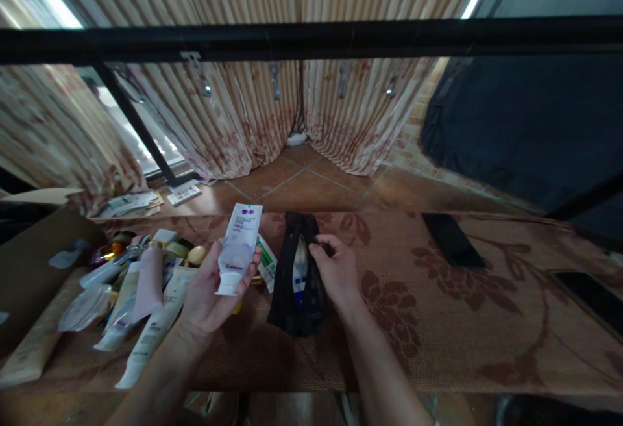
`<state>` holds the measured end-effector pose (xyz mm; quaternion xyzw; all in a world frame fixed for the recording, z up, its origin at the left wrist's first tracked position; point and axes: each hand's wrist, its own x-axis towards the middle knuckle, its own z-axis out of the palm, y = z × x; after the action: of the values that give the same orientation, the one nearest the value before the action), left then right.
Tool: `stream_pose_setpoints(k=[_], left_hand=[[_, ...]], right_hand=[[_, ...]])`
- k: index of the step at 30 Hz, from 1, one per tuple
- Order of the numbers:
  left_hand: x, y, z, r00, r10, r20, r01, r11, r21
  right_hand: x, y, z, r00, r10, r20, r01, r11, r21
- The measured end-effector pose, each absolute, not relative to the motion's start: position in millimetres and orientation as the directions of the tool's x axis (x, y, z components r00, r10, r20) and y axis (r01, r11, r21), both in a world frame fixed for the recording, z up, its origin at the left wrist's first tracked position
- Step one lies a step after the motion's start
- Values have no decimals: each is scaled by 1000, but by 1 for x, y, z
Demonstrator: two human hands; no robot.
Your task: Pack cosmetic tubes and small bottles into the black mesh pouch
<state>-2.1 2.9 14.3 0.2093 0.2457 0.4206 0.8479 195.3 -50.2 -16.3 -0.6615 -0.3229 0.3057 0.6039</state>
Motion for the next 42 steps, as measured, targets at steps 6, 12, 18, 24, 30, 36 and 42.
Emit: stream_pose_setpoints(k=[6, 12, 18, 24, 30, 36, 42], left_hand=[[4, 0, 11, 535, 803, -263, -540, 564, 625], [9, 1, 6, 549, 805, -225, -500, 532, 683], [6, 2, -2, 611, 761, -220, -469, 571, 674], [1, 1, 3, 636, 747, -194, -486, 583, 651], [-3, 1, 5, 608, 764, -217, -503, 582, 639], [-3, 1, 5, 611, 764, -207, -518, 583, 626], [0, 1, 6, 574, 782, -243, -512, 574, 639]], right_hand=[[201, -54, -14, 626, 780, -5, -11, 2, -1000], [206, -55, -15, 647, 763, 10, 5, 8, -1000], [205, -53, -17, 630, 777, 17, 44, -14, -999], [200, -48, -18, 622, 782, 35, 77, -16, -997], [194, -49, -14, 626, 780, 24, 78, -32, -996], [193, -49, -12, 634, 773, -4, 54, -50, -997], [193, -48, -14, 625, 780, 2, 52, -39, -998]])
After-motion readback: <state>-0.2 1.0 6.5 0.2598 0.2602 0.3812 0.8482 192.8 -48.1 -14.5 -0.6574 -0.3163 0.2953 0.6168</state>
